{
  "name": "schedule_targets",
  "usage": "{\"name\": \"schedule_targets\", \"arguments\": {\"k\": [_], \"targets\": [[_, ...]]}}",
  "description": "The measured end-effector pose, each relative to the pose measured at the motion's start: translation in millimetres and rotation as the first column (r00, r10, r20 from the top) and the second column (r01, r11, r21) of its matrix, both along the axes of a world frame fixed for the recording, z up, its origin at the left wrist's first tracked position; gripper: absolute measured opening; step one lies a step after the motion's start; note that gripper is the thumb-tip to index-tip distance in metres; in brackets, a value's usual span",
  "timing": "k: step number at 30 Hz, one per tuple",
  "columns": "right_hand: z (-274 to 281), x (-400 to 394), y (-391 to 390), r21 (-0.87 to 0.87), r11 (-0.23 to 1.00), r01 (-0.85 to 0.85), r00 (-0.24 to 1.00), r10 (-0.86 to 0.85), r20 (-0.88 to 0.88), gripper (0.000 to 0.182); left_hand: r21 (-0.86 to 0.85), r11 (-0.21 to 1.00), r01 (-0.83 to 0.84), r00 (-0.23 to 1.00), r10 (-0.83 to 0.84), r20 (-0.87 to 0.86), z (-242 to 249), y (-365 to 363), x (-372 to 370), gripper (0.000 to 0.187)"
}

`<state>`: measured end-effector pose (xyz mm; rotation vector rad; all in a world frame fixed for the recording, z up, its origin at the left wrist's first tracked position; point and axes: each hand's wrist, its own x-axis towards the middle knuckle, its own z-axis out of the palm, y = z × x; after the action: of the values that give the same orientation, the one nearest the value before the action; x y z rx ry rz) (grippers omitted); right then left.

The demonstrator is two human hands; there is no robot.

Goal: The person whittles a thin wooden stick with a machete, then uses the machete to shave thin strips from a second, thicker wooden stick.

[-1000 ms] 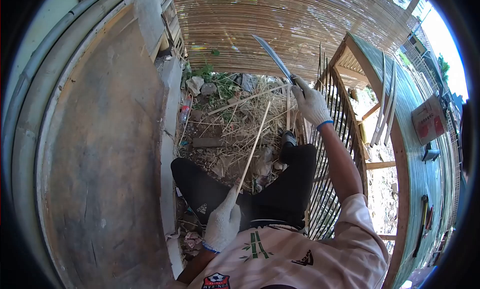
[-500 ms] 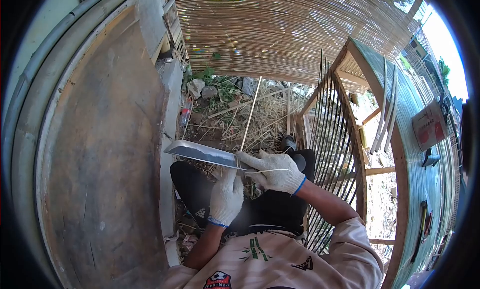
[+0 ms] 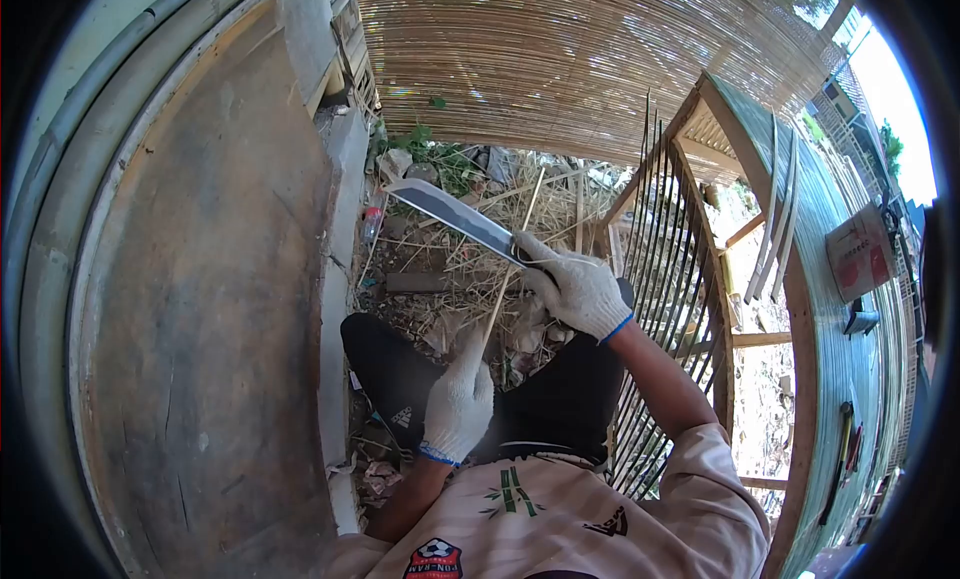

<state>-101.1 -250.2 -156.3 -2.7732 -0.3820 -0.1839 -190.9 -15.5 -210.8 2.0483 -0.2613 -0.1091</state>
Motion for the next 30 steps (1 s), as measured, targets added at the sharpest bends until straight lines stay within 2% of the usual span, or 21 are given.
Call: {"name": "schedule_targets", "arguments": {"k": [1, 3, 5, 6, 7, 9, 11, 15, 18, 21, 24, 26, 30], "targets": [[4, 5, -6, 0.043, 0.999, 0.023, 1.0, -0.024, 0.02, 0.054, 0.001, 1.0, 0.003, 1.0, -0.003, -0.001, -6, 0, -4, 0.055], [7, 2, -10, 0.023, 0.999, 0.034, 0.998, -0.036, 0.052, 0.054, -0.025, 1.0, 0.011, 0.998, -0.01, 0.055, -15, -2, -9, 0.056], [6, -12, -5, 0.018, 0.999, -0.044, 0.998, 0.043, 0.051, 0.056, -0.047, 0.999, 0.014, 1.0, -0.014, -0.006, 0, -7, 1, 0.057], [5, -22, -1, -0.022, 0.997, -0.078, 0.997, 0.078, -0.024, 0.059, -0.034, 0.999, 0.006, 1.0, -0.006, -0.003, 3, -9, 8, 0.057], [18, -31, 10, -0.137, 0.986, -0.099, 0.98, 0.072, -0.187, 0.063, -0.021, 1.0, -0.004, 1.0, 0.004, 0.0, 4, -10, 13, 0.057], [6, -37, 13, -0.122, 0.973, -0.193, 0.974, 0.175, -0.143, 0.061, -0.06, 0.998, -0.005, 1.0, 0.004, -0.02, 4, -12, 19, 0.056], [0, -36, 12, -0.106, 0.977, -0.182, 0.979, 0.171, -0.109, 0.06, -0.032, 0.999, -0.003, 0.997, 0.006, 0.079, 8, -9, 18, 0.056], [0, -30, 12, -0.097, 0.979, -0.177, 0.984, 0.173, -0.046, 0.061, -0.011, 1.0, 0.015, 0.995, -0.014, 0.103, 10, -6, 20, 0.057], [4, -28, 12, -0.107, 0.977, -0.186, 0.982, 0.182, -0.045, 0.059, 0.043, 0.999, 0.002, 1.0, -0.003, 0.021, 15, -4, 20, 0.058], [7, -23, 9, -0.121, 0.979, -0.167, 0.986, 0.167, -0.012, 0.058, -0.01, 1.0, -0.001, 0.997, 0.002, 0.082, 14, -6, 18, 0.057], [17, -17, 5, -0.14, 0.987, -0.075, 0.996, 0.066, -0.063, 0.057, -0.012, 1.0, 0.004, 0.99, -0.002, 0.138, 9, -6, 12, 0.058], [15, -11, -3, -0.132, 0.99, -0.046, 0.999, 0.042, -0.03, 0.057, 0.012, 0.999, 0.03, 0.999, -0.031, 0.017, 15, -5, 7, 0.058], [18, 1, -22, -0.116, 0.991, 0.059, 0.998, -0.059, 0.004, 0.056, 0.048, 0.997, 0.062, 0.998, -0.061, -0.025, 6, 0, -8, 0.059]]}}
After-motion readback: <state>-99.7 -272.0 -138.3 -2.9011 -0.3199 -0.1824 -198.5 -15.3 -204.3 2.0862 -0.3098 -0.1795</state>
